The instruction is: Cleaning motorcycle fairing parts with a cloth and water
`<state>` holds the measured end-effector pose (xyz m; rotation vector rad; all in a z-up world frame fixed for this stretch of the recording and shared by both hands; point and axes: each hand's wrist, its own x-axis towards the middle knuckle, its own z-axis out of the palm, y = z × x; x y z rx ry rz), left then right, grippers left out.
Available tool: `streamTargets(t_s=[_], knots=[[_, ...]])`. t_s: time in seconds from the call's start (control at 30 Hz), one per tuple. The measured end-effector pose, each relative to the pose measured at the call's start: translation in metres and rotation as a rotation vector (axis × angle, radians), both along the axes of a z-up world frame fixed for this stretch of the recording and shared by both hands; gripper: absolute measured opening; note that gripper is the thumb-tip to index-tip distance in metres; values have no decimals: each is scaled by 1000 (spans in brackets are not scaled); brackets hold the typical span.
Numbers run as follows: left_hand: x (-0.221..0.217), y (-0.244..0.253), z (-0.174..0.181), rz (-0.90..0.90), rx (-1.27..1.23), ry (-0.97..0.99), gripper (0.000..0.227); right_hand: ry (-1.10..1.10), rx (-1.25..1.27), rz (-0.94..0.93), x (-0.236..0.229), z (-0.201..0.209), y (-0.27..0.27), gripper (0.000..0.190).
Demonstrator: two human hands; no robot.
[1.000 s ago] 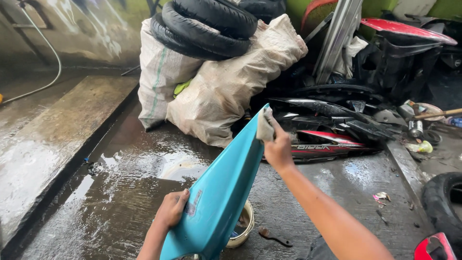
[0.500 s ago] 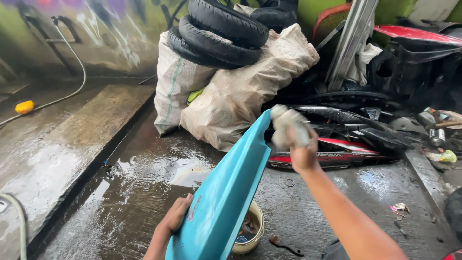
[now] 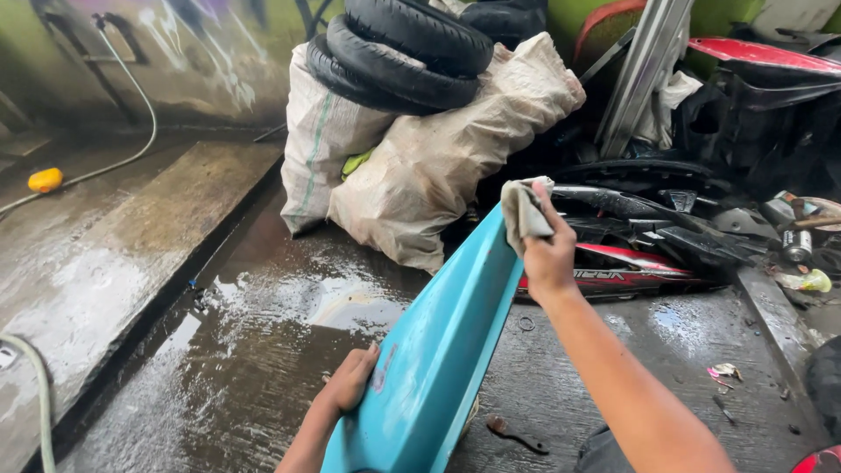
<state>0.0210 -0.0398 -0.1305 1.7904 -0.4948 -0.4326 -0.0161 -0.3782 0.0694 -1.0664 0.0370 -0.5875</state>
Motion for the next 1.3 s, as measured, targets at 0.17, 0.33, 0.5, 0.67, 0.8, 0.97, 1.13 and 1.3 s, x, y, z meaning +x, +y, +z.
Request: streamTargets(t_s=[0.17,0.33,0.5,0.67,0.8,0.97,1.13,1.3], knots=[[10,1,-10,68,13,-107,61,40,6,-246,12,2,-24,60],[6,0,28,236,103,-86,69,-247,-365,-451,24,-33,-21,60],[-10,-11,58,370,191,-79,68,-179,-863,-310,4,-31,33,39],[-20,-17,52,391,133,-24,74,13,-944,-236,2,-56,48,48],[-15,-15,40,448,31,63,81,240,-982,-154,-8,-86,58,48],[-10,-22,18,488,93,148,70,616,-1138,121,-39,-102,72,50],[-30,-53,-18,510,200,273,79,793,-1233,550,-69,-78,92,52],[-44,-63,-81,546,197,447,80,884,-1299,524,-65,-71,89,48]])
